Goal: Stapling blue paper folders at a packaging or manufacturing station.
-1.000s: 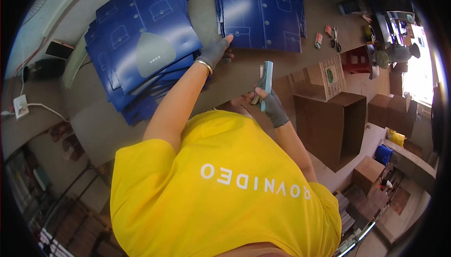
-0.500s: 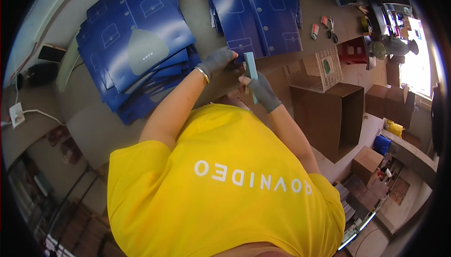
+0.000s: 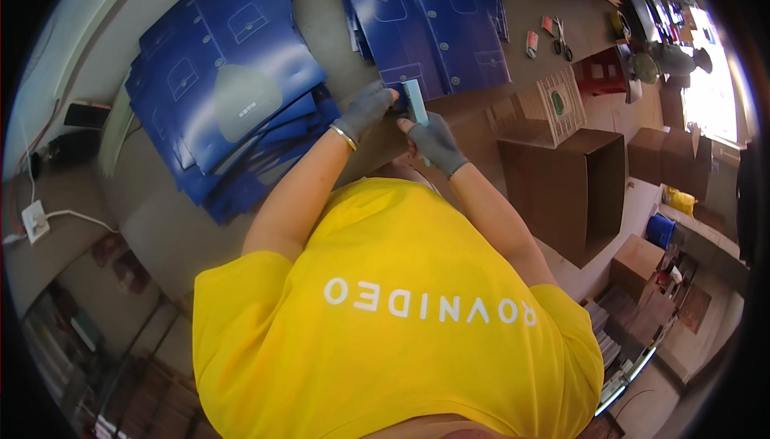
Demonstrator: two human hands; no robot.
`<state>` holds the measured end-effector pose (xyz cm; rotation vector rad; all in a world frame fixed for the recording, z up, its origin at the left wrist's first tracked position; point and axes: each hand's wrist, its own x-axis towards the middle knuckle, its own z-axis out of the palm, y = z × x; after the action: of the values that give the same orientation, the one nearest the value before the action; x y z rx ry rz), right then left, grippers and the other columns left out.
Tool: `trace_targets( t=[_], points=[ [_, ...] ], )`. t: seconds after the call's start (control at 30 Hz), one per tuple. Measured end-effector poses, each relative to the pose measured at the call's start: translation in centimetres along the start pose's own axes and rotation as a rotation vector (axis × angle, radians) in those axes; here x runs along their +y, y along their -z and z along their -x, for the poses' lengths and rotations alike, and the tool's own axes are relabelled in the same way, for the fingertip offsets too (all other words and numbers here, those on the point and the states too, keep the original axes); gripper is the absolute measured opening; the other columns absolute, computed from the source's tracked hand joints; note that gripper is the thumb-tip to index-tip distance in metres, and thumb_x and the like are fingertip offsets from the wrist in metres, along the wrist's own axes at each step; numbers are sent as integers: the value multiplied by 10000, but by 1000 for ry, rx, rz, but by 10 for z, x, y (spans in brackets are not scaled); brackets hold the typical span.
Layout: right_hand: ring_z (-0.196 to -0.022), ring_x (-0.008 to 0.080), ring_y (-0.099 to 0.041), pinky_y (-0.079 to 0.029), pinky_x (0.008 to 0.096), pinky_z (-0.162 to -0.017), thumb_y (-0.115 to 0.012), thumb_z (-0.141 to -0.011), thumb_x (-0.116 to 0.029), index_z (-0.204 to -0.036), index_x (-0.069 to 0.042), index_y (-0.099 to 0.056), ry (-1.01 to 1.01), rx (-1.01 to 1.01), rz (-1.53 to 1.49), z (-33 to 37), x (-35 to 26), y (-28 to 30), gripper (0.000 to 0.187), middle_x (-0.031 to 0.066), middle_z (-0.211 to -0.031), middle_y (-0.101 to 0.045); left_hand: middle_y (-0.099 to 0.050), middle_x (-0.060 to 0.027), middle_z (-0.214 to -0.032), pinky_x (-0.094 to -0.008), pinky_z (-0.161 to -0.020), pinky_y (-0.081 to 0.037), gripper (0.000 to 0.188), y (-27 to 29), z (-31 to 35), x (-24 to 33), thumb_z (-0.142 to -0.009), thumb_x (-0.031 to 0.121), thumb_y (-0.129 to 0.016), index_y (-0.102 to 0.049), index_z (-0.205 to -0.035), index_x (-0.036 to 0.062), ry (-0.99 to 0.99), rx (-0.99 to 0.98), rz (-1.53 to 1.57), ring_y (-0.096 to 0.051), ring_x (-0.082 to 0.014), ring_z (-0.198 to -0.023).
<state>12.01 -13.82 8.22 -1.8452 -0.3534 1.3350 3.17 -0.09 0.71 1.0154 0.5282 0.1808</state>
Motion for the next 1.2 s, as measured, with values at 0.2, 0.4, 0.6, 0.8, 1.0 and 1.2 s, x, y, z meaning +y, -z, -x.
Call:
trace_targets(
  t=[0.2,0.4,0.6,0.8,1.0,1.2],
  points=[
    [-548,124,-541,-441,274,-515,-655,-871,-246,-868,-22,-561,-32,-98,-16,-14,1,1,243,33,-635,-544,-597,-38,-1006,-292,-837,-454,224,2,1,-1,-929,164,-495,-573,-1115,65,32,88,101,-548,-133,-923],
    [-771,118,-570,-484,271,-671,-645,-865,-245,-1330,-7,-464,76,213,-4,-35,43,87,553,44,-903,-609,-641,-67,-969,-367,-769,-539,217,-9,25,51,-940,242,-523,-547,-1083,81,19,376,248,-642,-199,-897],
    [-726,123,-574,-475,265,-655,-624,-875,-224,-1177,-4,-533,35,89,-32,-33,40,131,385,47,-845,-597,-615,-80,-895,-385,-829,-533,288,-55,10,7,-871,290,-663,-555,-1046,89,287,339,724,-622,-225,-876],
    [-687,130,-577,-464,258,-606,-613,-871,-205,-1070,-27,-557,144,175,5,-31,20,107,273,44,-790,-595,-614,-115,-904,-448,-827,-519,296,-98,-68,-8,-893,308,-625,-562,-1030,52,392,189,880,-602,-283,-893],
    [-557,140,-558,-432,278,-495,-621,-861,-209,-999,-16,-588,51,270,-14,-40,19,107,239,43,-685,-574,-638,-169,-963,-478,-788,-501,320,-109,-70,-15,-945,324,-512,-565,-1040,23,366,237,795,-612,-328,-844],
    [-493,155,-553,-421,301,-457,-637,-856,-257,-837,-21,-604,-27,320,188,-35,12,104,239,51,-613,-564,-648,-193,-997,-454,-779,-505,284,-100,-90,-48,-954,286,-498,-572,-1071,37,301,296,581,-625,-332,-862]
  ],
)
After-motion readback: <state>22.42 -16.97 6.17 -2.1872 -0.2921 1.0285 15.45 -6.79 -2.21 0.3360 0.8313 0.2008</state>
